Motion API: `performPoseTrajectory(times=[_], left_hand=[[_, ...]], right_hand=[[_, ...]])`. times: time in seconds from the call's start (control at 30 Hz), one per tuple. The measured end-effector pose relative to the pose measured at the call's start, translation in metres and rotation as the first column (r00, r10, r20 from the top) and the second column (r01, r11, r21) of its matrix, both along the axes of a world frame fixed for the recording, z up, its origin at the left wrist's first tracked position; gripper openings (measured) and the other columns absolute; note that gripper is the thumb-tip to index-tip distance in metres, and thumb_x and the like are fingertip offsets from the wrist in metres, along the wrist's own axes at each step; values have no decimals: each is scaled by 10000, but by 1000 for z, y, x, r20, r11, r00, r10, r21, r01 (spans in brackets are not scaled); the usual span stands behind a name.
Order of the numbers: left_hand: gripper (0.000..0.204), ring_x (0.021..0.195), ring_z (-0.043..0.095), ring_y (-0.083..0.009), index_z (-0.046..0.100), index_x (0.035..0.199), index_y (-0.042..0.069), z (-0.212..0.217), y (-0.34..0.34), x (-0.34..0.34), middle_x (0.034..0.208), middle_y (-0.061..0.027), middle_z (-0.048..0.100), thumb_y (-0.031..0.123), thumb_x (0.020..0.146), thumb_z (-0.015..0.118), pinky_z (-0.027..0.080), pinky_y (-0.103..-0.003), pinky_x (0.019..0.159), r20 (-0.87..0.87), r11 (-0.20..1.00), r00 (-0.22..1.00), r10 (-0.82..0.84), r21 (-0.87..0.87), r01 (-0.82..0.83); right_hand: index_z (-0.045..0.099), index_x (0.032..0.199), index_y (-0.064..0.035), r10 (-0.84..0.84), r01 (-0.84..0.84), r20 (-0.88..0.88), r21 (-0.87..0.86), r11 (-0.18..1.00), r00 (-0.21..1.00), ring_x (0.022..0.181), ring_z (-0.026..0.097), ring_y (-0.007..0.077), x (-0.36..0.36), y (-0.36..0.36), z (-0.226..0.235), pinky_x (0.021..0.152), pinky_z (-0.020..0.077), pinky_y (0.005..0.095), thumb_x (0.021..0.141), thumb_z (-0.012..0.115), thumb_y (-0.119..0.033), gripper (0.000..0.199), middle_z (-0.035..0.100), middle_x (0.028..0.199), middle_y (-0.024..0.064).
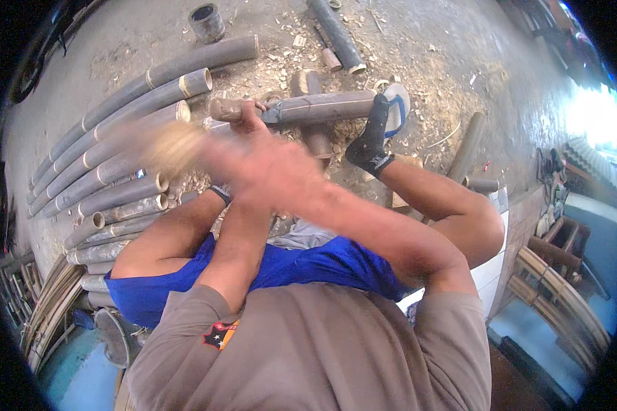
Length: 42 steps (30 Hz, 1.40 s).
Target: The person sits on the floor and uses a knife to carve the end of a bamboo pole, then measures it with a tape measure. They use a wooden mallet to drive a smaller bamboo piece into the pole to split the end, then remove the insert and continue carving the interior.
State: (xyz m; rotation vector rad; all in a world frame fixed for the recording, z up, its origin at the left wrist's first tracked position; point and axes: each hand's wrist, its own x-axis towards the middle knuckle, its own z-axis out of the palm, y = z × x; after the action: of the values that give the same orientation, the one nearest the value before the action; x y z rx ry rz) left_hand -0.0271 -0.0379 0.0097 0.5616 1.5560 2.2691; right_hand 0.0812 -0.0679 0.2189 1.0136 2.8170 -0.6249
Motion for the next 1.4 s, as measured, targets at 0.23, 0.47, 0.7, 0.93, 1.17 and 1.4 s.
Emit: performPoseTrajectory(times=[0.23, 0.47, 0.7, 0.93, 1.17, 1.4], left_hand=[[114, 661, 575, -183, 563, 817, 42, -11, 2, -13, 797, -51, 606, 87, 835, 665, 501, -349, 649, 283, 996, 957, 62, 48, -78], [135, 673, 580, -178, 561, 758, 34, -26, -3, -8, 775, -52, 593, 115, 786, 666, 481, -360, 658, 42, 999, 998, 38, -26, -37], [158, 704, 603, -192, 558, 757, 39, 7, 14, 7, 765, -48, 595, 139, 825, 659, 489, -345, 685, 419, 993, 906, 55, 73, -94], [136, 701, 544, -156, 572, 807, 64, -68, -9, -4, 751, -19, 571, 144, 910, 607, 462, -323, 654, -38, 928, 998, -41, -372, 24], [177, 699, 614, -197, 572, 738, 46, -21, 18, 9, 714, -50, 594, 152, 871, 621, 509, -367, 742, 423, 997, 904, 56, 29, -75], [147, 719, 607, -184, 571, 761, 52, -9, -3, -15, 748, -50, 617, 131, 876, 620, 509, -349, 743, 680, 999, 733, -36, 8, 42]], right_hand=[[441, 1541, -330, 253, -206, -372, 161, 965, 893, 774, 697, 364, -58, -58, 56, 887, 567, 538, 918, 681, -292, 669, 634, 949, 162], [474, 1505, -275, 90, -98, 162, 45, 994, 983, 714, 716, 343, -8, 15, -5, 670, 620, 460, 910, 678, -303, 630, 704, 935, 217], [459, 1515, -370, 257, -258, -554, 78, 963, 792, 845, 727, 352, -74, -56, 73, 893, 486, 698, 957, 625, -393, 583, 644, 974, 216], [481, 1506, -318, 154, -155, 30, 15, 988, 988, 918, 718, 401, -21, 17, -23, 711, 599, 504, 958, 617, -333, 565, 643, 1041, 276], [492, 1491, -175, 250, -277, -525, 29, 960, 814, 914, 719, 370, -82, -66, 63, 732, 615, 449, 978, 580, -241, 525, 649, 1086, 295], [382, 1563, -157, 135, -134, 142, -16, 991, 981, 830, 735, 409, -21, 12, 2, 713, 607, 491, 850, 751, -308, 817, 702, 892, 248]])
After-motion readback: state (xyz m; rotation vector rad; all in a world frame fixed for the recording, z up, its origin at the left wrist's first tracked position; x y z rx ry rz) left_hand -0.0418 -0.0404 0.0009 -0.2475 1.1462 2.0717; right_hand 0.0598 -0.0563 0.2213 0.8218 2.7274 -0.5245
